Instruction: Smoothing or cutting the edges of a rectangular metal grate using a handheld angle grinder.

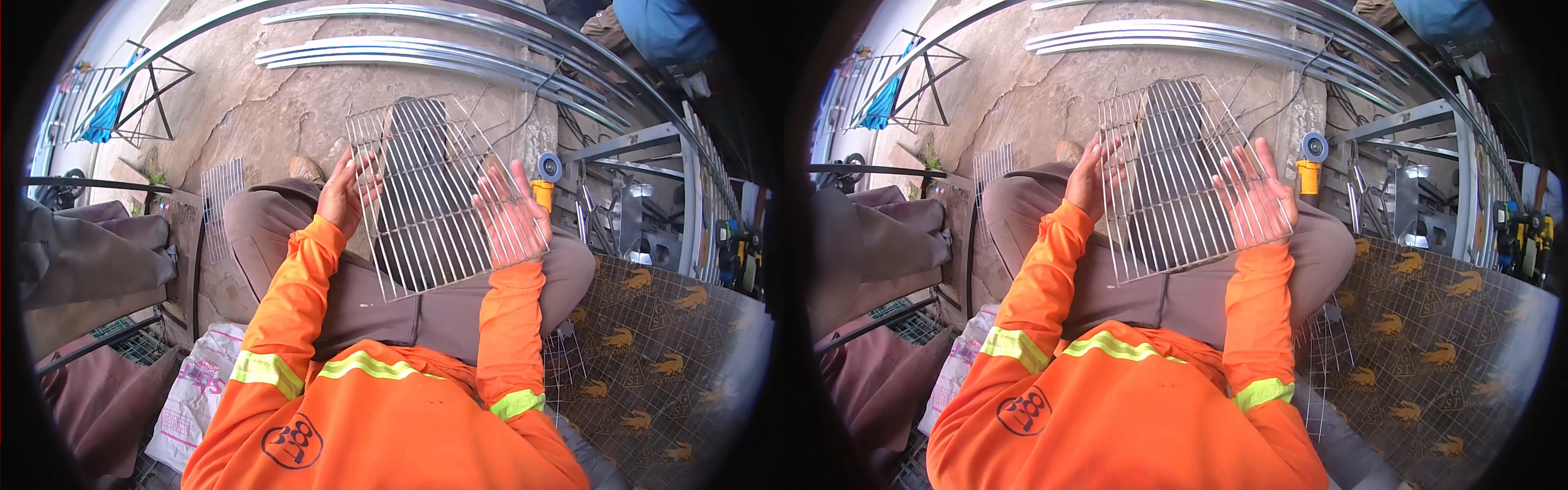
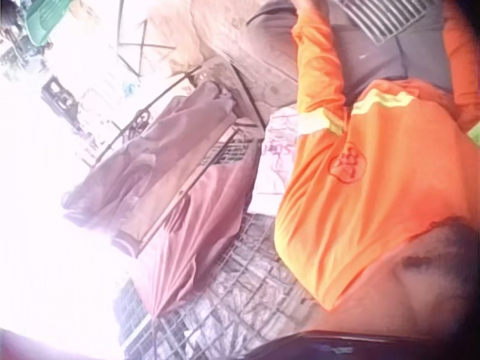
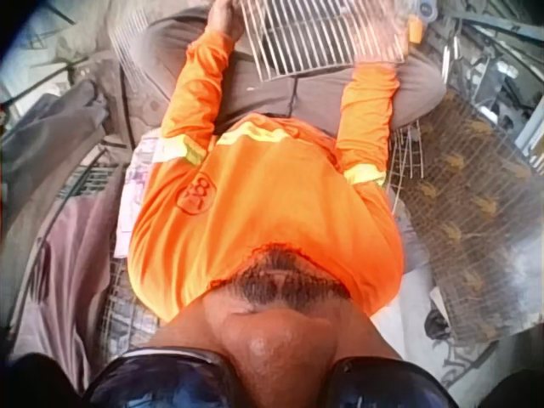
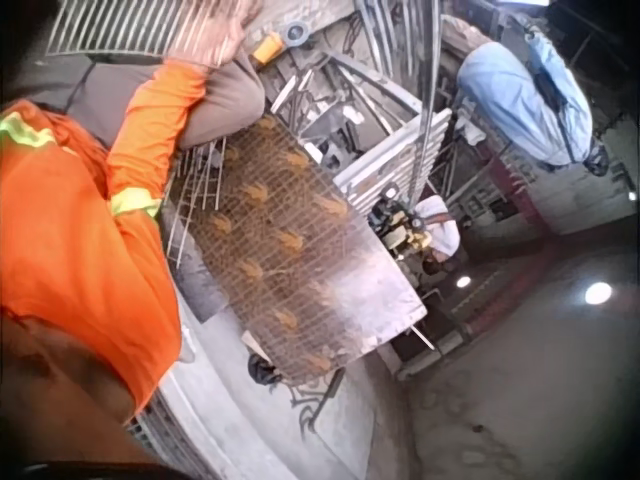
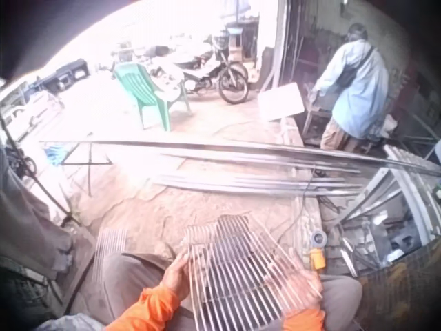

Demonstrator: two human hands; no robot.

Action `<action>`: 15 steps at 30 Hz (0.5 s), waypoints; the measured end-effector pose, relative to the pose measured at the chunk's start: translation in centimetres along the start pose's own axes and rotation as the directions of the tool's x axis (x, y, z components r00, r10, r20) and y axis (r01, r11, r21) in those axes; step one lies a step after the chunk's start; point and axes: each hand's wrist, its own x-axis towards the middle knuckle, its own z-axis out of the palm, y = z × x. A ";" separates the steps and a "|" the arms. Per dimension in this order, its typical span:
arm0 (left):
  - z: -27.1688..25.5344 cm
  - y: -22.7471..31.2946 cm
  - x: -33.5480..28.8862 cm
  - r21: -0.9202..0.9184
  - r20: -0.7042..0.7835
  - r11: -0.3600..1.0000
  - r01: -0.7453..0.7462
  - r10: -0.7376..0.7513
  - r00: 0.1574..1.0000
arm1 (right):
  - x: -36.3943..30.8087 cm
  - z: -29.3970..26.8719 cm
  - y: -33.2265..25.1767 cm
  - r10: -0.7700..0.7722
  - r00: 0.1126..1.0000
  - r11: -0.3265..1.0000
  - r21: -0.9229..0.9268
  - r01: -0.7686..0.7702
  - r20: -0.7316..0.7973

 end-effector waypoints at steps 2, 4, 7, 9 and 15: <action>0.1 1.0 -0.2 -0.005 0.018 1.000 -0.006 0.006 1.000 | -2.5 2.8 0.2 0.017 0.997 0.994 -0.105 -0.025 -0.081; -0.2 1.2 -0.4 0.071 0.149 0.995 0.066 -0.076 0.986 | -3.4 4.9 1.0 0.006 0.985 0.981 -0.188 -0.039 -0.173; 1.1 0.2 -0.9 0.051 0.202 0.997 0.058 -0.067 0.977 | -3.5 7.8 3.4 -0.062 0.877 0.920 -0.368 -0.136 -0.477; 1.1 -0.4 -1.3 -0.064 0.124 0.996 0.068 -0.060 0.990 | -2.2 9.0 4.5 -0.101 0.822 0.852 -0.476 -0.220 -0.560; 1.7 -0.2 -1.6 -0.126 0.130 0.990 0.069 -0.052 0.990 | -1.0 10.6 4.6 -0.249 0.833 0.721 -0.669 -0.182 -0.495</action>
